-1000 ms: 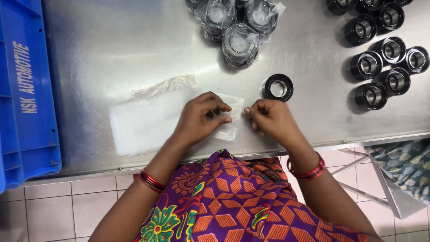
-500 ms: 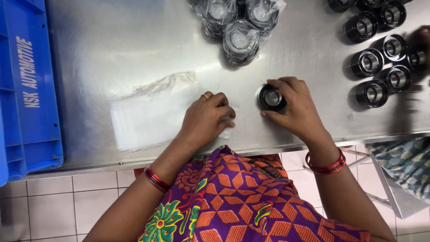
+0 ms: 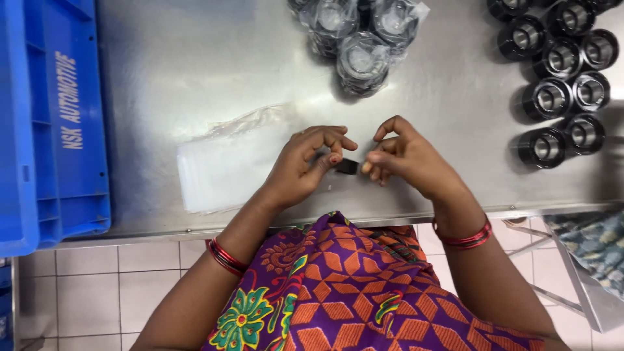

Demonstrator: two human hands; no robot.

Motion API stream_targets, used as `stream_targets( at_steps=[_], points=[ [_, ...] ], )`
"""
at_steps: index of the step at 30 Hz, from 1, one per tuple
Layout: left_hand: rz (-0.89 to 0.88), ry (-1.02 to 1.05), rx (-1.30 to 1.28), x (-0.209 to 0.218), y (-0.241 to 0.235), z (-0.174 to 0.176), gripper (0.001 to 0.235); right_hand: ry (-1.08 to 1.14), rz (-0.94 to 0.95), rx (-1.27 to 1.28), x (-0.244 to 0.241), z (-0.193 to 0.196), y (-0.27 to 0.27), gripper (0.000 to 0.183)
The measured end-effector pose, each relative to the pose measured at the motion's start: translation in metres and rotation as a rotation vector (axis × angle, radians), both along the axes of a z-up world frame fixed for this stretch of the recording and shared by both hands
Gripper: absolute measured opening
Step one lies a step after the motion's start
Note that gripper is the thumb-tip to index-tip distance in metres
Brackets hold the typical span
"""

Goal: Packing circular metal bearings or components into individual plastic bags at a workstation.

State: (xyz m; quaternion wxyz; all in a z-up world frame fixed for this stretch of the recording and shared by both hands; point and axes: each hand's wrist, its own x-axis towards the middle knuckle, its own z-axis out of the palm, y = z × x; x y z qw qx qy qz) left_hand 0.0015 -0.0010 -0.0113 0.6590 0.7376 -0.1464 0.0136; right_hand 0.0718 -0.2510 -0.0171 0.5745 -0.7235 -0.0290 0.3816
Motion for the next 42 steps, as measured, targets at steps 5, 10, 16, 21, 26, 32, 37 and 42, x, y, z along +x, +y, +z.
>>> stream_targets(
  at_steps=[5,10,16,21,26,32,37,42],
  points=[
    [0.12,-0.154,0.162,0.006,0.01,0.024,0.007,-0.064,0.102,0.355,-0.001,-0.013,-0.002,0.054],
    [0.194,-0.124,0.034,0.015,0.011,0.004,0.016,-0.228,0.034,0.401,-0.026,-0.025,0.034,0.057],
    [0.331,-0.137,0.259,0.011,0.009,0.01,0.013,-0.804,-0.011,-0.047,-0.018,-0.017,0.072,0.028],
    [0.399,-0.186,0.372,0.014,0.009,0.032,0.015,-0.735,-0.038,0.246,-0.008,0.007,0.066,0.053],
    [0.28,-0.176,-0.171,0.02,0.012,0.05,0.031,-0.696,0.055,0.349,0.01,0.007,0.041,0.117],
    [0.102,-0.236,-0.065,0.02,0.008,0.046,0.036,-1.035,0.128,0.016,-0.008,-0.035,0.067,0.066],
    [0.051,-0.347,0.345,0.003,0.01,0.052,0.014,-0.635,-0.118,0.154,-0.004,-0.054,0.046,0.022],
    [0.093,0.099,0.38,-0.001,-0.002,0.006,0.019,0.079,-0.085,0.409,-0.015,0.024,0.036,0.024]
  ],
)
